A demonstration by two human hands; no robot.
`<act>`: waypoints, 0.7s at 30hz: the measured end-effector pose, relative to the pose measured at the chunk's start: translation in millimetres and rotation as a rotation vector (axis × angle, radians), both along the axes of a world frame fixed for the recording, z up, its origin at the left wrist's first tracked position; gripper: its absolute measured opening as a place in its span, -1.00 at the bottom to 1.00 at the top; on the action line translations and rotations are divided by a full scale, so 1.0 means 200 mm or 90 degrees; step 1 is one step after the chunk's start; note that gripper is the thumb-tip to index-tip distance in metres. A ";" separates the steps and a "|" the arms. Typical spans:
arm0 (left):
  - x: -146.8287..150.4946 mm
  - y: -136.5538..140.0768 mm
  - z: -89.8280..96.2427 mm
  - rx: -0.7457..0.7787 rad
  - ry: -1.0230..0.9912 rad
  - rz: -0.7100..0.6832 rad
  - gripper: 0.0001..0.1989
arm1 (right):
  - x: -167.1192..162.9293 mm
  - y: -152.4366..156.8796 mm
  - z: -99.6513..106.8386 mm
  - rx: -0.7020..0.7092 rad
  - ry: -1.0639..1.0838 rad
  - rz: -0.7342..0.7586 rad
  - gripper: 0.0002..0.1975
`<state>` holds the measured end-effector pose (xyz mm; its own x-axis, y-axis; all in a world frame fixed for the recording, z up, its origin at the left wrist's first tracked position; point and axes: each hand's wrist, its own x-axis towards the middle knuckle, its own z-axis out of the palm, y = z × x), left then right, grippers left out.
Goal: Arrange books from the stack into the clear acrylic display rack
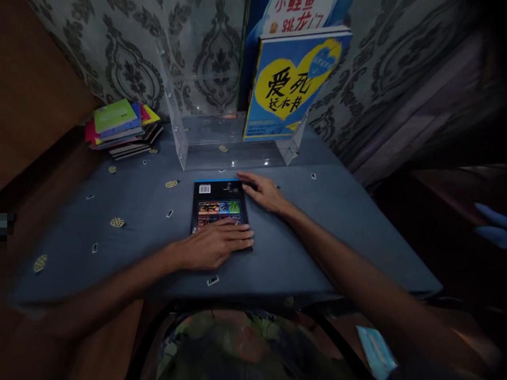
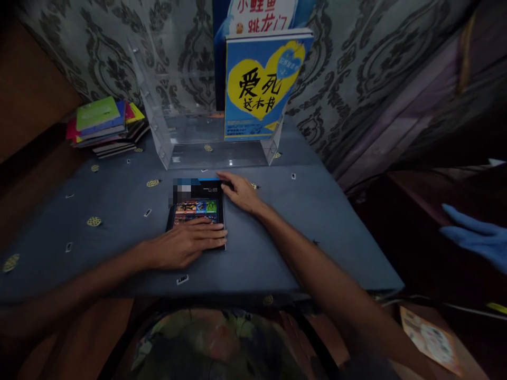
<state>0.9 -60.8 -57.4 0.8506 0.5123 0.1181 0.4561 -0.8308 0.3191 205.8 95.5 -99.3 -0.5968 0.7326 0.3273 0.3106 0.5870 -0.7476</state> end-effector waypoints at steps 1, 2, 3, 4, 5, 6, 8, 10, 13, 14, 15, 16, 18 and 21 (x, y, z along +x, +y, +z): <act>0.00 -0.02 0.00 -0.007 -0.001 -0.002 -0.48 | 0.00 0.00 0.00 0.000 -0.003 0.001 -0.53; 0.01 -0.03 0.01 -0.014 -0.004 -0.002 -0.48 | 0.00 0.00 0.00 0.002 -0.008 0.002 -0.53; 0.01 -0.04 0.01 -0.021 -0.007 -0.003 -0.48 | 0.00 0.00 0.00 0.006 -0.015 0.002 -0.53; 0.01 -0.04 0.02 -0.027 -0.011 -0.003 -0.48 | 0.00 0.00 0.00 0.014 -0.024 0.000 -0.53; 0.00 -0.03 0.02 -0.032 -0.017 -0.001 -0.49 | 0.01 0.00 0.00 0.026 -0.033 -0.004 -0.54; -0.01 -0.02 0.01 -0.033 -0.023 0.004 -0.50 | 0.01 -0.01 0.00 0.042 -0.044 -0.009 -0.54; -0.06 0.04 -0.01 -0.015 -0.039 0.047 -0.51 | 0.00 -0.02 0.01 0.079 -0.067 -0.021 -0.55; -0.15 0.12 -0.05 0.032 -0.065 0.142 -0.53 | 0.00 -0.04 0.02 0.120 -0.101 -0.025 -0.54; -0.34 0.28 -0.12 0.100 -0.129 0.328 -0.56 | -0.01 -0.07 0.04 0.174 -0.175 -0.019 -0.51; -0.40 0.33 -0.14 0.108 -0.148 0.372 -0.57 | -0.01 -0.08 0.05 0.188 -0.200 -0.015 -0.50; -0.46 0.37 -0.16 0.108 -0.158 0.393 -0.57 | -0.01 -0.09 0.05 0.198 -0.222 -0.012 -0.49; -0.51 0.39 -0.17 0.103 -0.162 0.396 -0.57 | -0.01 -0.09 0.05 0.207 -0.238 -0.009 -0.48; -0.57 0.42 -0.18 0.097 -0.165 0.377 -0.57 | -0.02 -0.09 0.05 0.220 -0.259 -0.005 -0.47; -0.60 0.41 -0.18 0.106 -0.161 0.344 -0.54 | -0.02 -0.09 0.05 0.234 -0.281 -0.004 -0.46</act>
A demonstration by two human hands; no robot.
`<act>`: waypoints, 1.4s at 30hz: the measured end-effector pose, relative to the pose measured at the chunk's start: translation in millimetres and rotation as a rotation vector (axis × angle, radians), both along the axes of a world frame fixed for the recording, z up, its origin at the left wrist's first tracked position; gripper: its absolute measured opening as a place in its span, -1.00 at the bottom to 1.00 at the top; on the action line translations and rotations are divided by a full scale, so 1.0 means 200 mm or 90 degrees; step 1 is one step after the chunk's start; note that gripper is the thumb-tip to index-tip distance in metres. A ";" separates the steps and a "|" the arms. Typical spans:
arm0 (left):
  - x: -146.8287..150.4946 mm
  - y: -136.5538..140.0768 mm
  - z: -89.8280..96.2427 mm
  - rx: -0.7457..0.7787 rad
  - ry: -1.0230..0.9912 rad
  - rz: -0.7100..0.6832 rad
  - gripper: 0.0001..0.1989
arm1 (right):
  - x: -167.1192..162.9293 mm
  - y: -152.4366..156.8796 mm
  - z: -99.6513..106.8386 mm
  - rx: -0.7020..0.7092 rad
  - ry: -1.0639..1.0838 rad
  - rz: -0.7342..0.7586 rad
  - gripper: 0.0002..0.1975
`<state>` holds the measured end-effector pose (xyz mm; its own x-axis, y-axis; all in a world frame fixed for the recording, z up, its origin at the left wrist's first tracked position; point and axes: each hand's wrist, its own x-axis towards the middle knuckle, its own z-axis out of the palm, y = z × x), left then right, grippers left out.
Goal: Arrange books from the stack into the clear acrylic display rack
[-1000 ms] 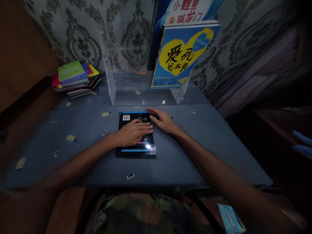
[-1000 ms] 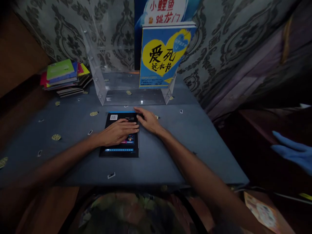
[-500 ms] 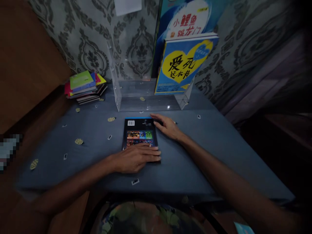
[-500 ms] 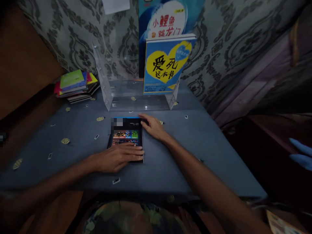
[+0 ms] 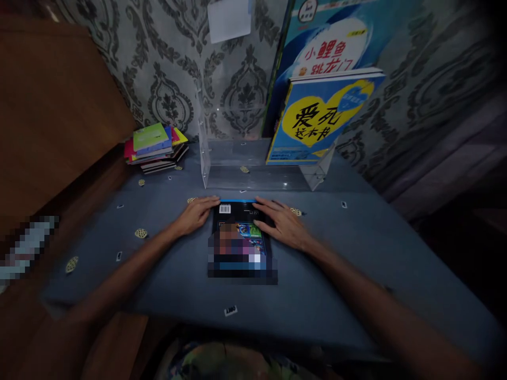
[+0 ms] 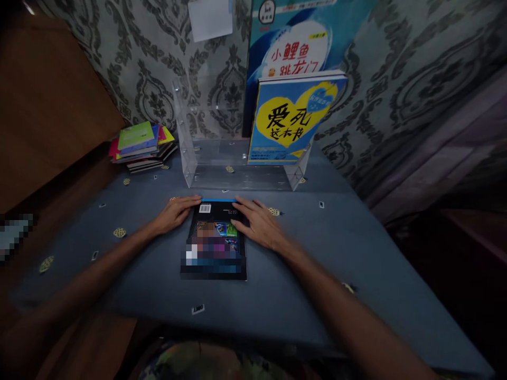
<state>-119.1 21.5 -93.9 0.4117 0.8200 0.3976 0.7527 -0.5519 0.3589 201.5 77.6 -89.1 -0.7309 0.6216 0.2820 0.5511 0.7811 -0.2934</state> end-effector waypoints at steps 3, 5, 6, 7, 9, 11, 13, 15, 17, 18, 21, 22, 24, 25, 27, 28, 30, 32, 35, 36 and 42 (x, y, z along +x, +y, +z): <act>0.00 -0.05 0.00 0.013 0.005 -0.024 -0.52 | -0.01 -0.01 0.00 0.010 -0.022 -0.003 -0.45; 0.01 -0.09 0.00 0.029 -0.006 -0.046 -0.51 | -0.01 -0.02 0.01 0.015 -0.033 -0.007 -0.44; 0.01 -0.12 -0.01 0.039 -0.015 -0.057 -0.51 | -0.02 -0.03 0.01 0.018 -0.037 -0.010 -0.44; 0.01 -0.15 -0.01 0.051 -0.024 -0.066 -0.51 | -0.02 -0.04 0.02 0.020 -0.041 -0.013 -0.43; 0.03 -0.23 -0.02 0.068 -0.038 -0.083 -0.48 | -0.02 -0.04 0.02 0.026 -0.045 -0.018 -0.42; 0.05 -0.32 -0.01 0.069 -0.037 -0.097 -0.46 | -0.02 -0.04 0.01 0.035 -0.042 -0.017 -0.43; 0.09 -0.40 0.02 0.053 -0.018 -0.090 -0.44 | -0.02 -0.04 -0.01 0.047 -0.033 -0.010 -0.44; 0.12 -0.49 0.05 0.050 -0.002 -0.090 -0.44 | -0.02 -0.02 -0.03 0.060 -0.018 -0.005 -0.45; 0.15 -0.57 0.08 0.052 0.012 -0.097 -0.43 | -0.02 -0.01 -0.04 0.068 -0.006 -0.002 -0.47; 0.17 -0.61 0.09 0.052 0.019 -0.104 -0.44 | -0.02 -0.01 -0.05 0.070 -0.004 0.000 -0.47; 0.22 -0.73 0.12 0.037 0.049 -0.115 -0.49 | -0.02 -0.01 -0.04 0.070 -0.014 0.003 -0.46; 0.23 -0.77 0.13 0.035 0.058 -0.114 -0.51 | -0.02 -0.01 -0.03 0.068 -0.022 0.002 -0.46; 0.25 -0.83 0.13 0.043 0.068 -0.102 -0.52 | -0.02 -0.02 -0.01 0.063 -0.041 -0.002 -0.45; 0.26 -0.85 0.13 0.047 0.072 -0.091 -0.52 | -0.02 -0.02 0.00 0.061 -0.051 -0.005 -0.45; 0.27 -0.88 0.12 0.048 0.084 -0.069 -0.51 | -0.04 -0.04 0.02 0.059 -0.066 -0.010 -0.46; 0.27 -0.89 0.12 0.046 0.090 -0.061 -0.51 | -0.06 -0.07 0.03 0.059 -0.071 -0.009 -0.47; 0.28 -0.89 0.12 0.047 0.093 -0.055 -0.51 | -0.11 -0.13 0.06 0.058 -0.075 0.012 -0.51; 0.29 -0.89 0.12 0.056 0.087 -0.047 -0.53 | -0.18 -0.22 0.08 0.050 -0.072 0.072 -0.53; 0.30 -0.89 0.13 0.073 0.078 -0.032 -0.56 | -0.31 -0.33 0.11 0.027 -0.064 0.195 -0.56; 0.31 -0.89 0.13 0.073 0.079 -0.030 -0.57 | -0.36 -0.34 0.12 0.021 -0.066 0.222 -0.56; 0.30 -0.90 0.11 0.056 0.072 -0.036 -0.46 | -0.51 -0.23 0.13 0.002 -0.074 0.223 -0.54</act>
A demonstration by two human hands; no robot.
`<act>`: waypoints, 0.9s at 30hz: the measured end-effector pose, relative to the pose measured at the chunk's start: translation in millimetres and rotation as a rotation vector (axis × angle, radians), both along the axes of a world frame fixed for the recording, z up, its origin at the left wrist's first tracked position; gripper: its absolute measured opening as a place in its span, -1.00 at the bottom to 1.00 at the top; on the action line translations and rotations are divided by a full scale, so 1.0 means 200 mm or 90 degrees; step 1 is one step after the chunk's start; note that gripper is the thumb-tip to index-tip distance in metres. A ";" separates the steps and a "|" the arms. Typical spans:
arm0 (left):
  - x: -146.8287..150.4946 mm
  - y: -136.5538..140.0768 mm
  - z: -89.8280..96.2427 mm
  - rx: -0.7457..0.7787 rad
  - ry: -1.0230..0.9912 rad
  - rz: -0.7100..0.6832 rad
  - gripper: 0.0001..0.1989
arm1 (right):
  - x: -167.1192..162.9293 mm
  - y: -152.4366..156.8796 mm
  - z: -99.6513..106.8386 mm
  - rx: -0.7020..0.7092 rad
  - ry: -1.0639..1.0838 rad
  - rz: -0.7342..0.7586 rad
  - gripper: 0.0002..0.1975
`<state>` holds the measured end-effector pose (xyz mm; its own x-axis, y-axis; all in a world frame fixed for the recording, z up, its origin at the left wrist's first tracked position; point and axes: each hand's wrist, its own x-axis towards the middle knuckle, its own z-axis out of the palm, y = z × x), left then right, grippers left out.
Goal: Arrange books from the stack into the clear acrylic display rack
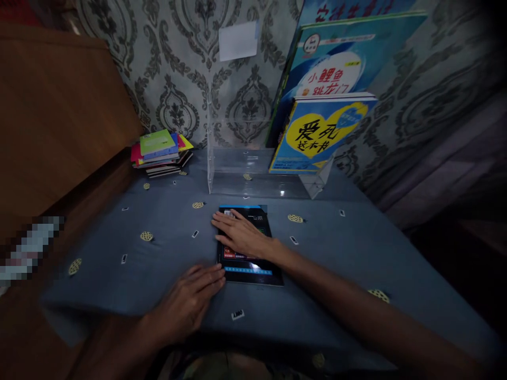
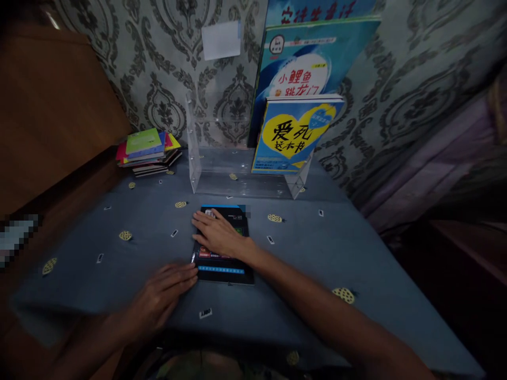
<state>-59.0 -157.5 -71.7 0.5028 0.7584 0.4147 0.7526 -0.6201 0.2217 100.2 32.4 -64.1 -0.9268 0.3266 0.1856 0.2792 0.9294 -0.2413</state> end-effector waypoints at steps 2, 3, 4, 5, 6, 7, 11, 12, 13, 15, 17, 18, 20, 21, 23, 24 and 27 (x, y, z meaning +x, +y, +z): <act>0.00 0.00 0.00 0.001 -0.001 0.001 -0.43 | 0.00 0.06 -0.02 0.001 0.010 -0.022 -0.50; 0.00 0.00 0.00 0.002 0.001 0.003 -0.43 | 0.01 0.09 -0.04 0.000 0.015 -0.036 -0.48; 0.00 0.00 0.00 0.007 0.004 0.004 -0.44 | 0.03 0.12 -0.05 -0.001 0.022 -0.056 -0.47; 0.00 0.00 0.01 0.013 0.006 0.006 -0.46 | 0.06 0.15 -0.07 -0.003 0.029 -0.082 -0.45; 0.00 0.00 0.01 0.018 0.007 0.009 -0.48 | 0.10 0.17 -0.08 -0.005 0.034 -0.111 -0.44; 0.01 0.00 0.02 0.022 0.008 0.012 -0.49 | 0.14 0.19 -0.09 -0.008 0.038 -0.144 -0.42; 0.01 0.00 0.02 0.028 -0.003 0.013 -0.51 | 0.36 0.25 -0.15 -0.028 0.050 -0.250 -0.38; 0.01 0.00 0.01 0.027 -0.007 0.012 -0.51 | 0.41 0.26 -0.16 -0.028 0.050 -0.265 -0.38; 0.01 0.00 0.00 0.024 -0.011 0.011 -0.50 | 0.45 0.25 -0.17 -0.026 0.049 -0.276 -0.38; 0.00 0.00 -0.01 0.018 -0.020 0.007 -0.48 | 0.51 0.22 -0.19 -0.013 0.047 -0.290 -0.38; 0.00 0.00 -0.02 0.017 -0.034 0.000 -0.46 | 0.52 0.18 -0.20 0.005 0.050 -0.301 -0.41; 0.00 0.00 -0.03 0.018 -0.041 -0.001 -0.45 | 0.52 0.15 -0.19 0.013 0.051 -0.303 -0.42; 0.00 0.00 -0.03 0.020 -0.047 -0.001 -0.46 | 0.48 0.08 -0.15 0.026 0.045 -0.291 -0.45; 0.00 0.00 -0.02 0.018 -0.043 0.001 -0.46 | 0.45 0.04 -0.13 0.027 0.038 -0.274 -0.45; 0.00 0.00 -0.01 0.010 -0.030 0.005 -0.49 | 0.39 -0.05 -0.10 0.016 0.021 -0.215 -0.46; 0.00 0.00 0.00 0.004 -0.025 0.009 -0.50 | 0.36 -0.10 -0.08 0.005 0.014 -0.180 -0.47; 0.01 0.00 0.01 -0.005 -0.024 0.019 -0.52 | 0.29 -0.26 -0.06 -0.026 0.003 -0.083 -0.47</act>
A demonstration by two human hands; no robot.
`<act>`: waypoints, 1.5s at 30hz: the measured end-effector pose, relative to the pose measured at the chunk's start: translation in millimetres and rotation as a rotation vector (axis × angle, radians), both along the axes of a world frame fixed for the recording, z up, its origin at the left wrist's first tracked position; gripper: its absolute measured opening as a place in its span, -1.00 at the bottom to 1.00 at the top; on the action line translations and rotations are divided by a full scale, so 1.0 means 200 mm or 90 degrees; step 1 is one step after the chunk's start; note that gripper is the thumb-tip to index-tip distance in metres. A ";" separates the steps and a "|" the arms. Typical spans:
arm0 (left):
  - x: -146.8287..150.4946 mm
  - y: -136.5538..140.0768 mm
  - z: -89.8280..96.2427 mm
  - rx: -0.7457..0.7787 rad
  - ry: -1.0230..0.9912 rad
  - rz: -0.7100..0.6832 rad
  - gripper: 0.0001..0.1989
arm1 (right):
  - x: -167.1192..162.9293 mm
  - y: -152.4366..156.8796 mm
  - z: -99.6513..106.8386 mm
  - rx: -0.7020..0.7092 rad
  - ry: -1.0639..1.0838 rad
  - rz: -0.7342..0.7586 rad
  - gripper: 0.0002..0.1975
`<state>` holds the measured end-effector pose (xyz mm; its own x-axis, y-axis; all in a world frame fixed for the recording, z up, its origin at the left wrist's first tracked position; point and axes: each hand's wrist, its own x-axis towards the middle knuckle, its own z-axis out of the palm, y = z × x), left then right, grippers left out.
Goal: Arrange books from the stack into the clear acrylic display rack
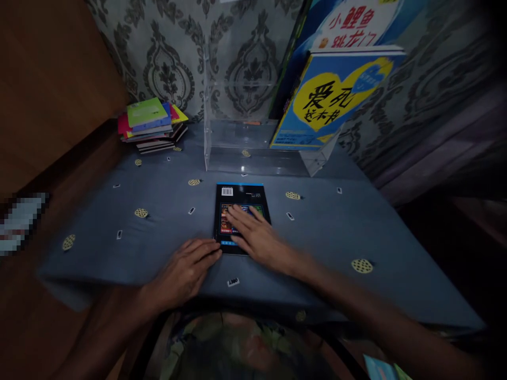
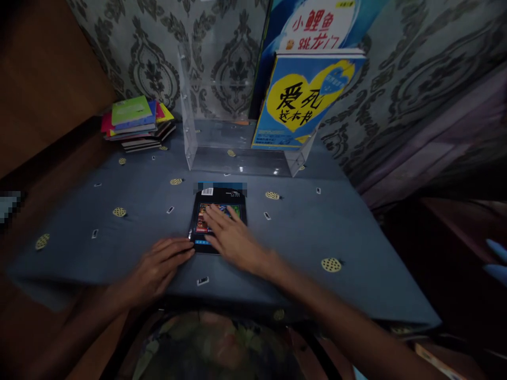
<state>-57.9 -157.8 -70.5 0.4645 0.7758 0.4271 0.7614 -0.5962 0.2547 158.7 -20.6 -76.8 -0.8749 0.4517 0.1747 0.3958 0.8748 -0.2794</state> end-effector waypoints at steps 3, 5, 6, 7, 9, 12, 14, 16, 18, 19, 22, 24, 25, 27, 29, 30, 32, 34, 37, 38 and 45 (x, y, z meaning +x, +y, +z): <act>0.00 0.00 -0.01 0.003 -0.010 0.000 -0.52 | -0.01 -0.16 0.00 -0.008 0.000 0.052 -0.42; 0.00 0.00 -0.02 0.012 -0.014 -0.003 -0.52 | 0.02 -0.24 -0.01 -0.006 0.004 0.061 -0.38; 0.00 0.00 -0.03 0.018 -0.015 -0.002 -0.52 | 0.04 -0.28 -0.01 -0.005 0.005 0.061 -0.36; 0.00 0.00 -0.03 0.025 -0.016 -0.001 -0.52 | 0.06 -0.30 -0.01 -0.005 0.007 0.056 -0.33; 0.00 0.00 -0.04 0.033 -0.018 0.000 -0.51 | 0.13 -0.33 -0.02 -0.004 0.008 0.043 -0.28; -0.01 0.00 -0.04 0.034 -0.014 -0.005 -0.51 | 0.24 -0.35 -0.04 0.002 0.009 0.017 -0.21; -0.01 0.00 -0.04 0.039 -0.008 -0.003 -0.53 | 0.32 -0.35 -0.05 0.012 0.008 -0.004 -0.18; 0.00 0.00 -0.03 0.051 -0.001 0.001 -0.55 | 0.38 -0.36 -0.05 0.028 0.006 -0.030 -0.18; 0.01 0.00 -0.02 0.066 0.009 0.007 -0.56 | 0.42 -0.37 -0.06 0.049 0.004 -0.053 -0.19; 0.01 0.01 -0.02 0.075 0.016 0.010 -0.58 | 0.44 -0.38 -0.07 0.061 0.006 -0.064 -0.19; 0.03 0.01 -0.01 0.105 0.044 0.025 -0.61 | 0.45 -0.41 -0.08 0.091 0.018 -0.093 -0.19; 0.02 0.01 0.00 0.119 0.081 0.043 -0.63 | 0.44 -0.43 -0.08 0.103 0.018 -0.094 -0.16; 0.01 0.02 0.00 0.122 0.101 0.052 -0.63 | 0.42 -0.44 -0.07 0.102 0.008 -0.086 -0.14; -0.03 0.04 0.00 0.119 0.140 0.070 -0.63 | 0.38 -0.45 -0.04 0.082 -0.025 -0.062 -0.14; -0.09 0.08 0.00 0.110 0.171 0.090 -0.60 | 0.31 -0.45 0.02 0.034 -0.064 -0.030 -0.16; -0.13 0.11 0.01 0.105 0.184 0.101 -0.57 | 0.27 -0.44 0.04 0.003 -0.081 -0.013 -0.18; -0.21 0.19 0.02 0.094 0.202 0.125 -0.54 | 0.17 -0.43 0.09 -0.051 -0.094 0.019 -0.24; -0.28 0.28 0.03 0.076 0.207 0.145 -0.55 | 0.07 -0.41 0.12 -0.081 -0.084 0.046 -0.30; -0.35 0.40 0.04 0.037 0.190 0.170 -0.59 | -0.05 -0.38 0.13 -0.078 -0.046 0.082 -0.33; -0.36 0.44 0.05 0.026 0.185 0.176 -0.60 | -0.07 -0.36 0.13 -0.069 -0.033 0.094 -0.34; -0.26 0.57 0.09 0.009 0.229 0.212 -0.63 | -0.05 -0.14 0.14 -0.098 0.031 0.154 -0.47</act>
<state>-109.7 -44.4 -51.7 0.3119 0.9026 0.2968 0.9496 -0.3066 -0.0653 149.1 -49.3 -49.0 -0.9525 0.2555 0.1655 0.1636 0.8882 -0.4293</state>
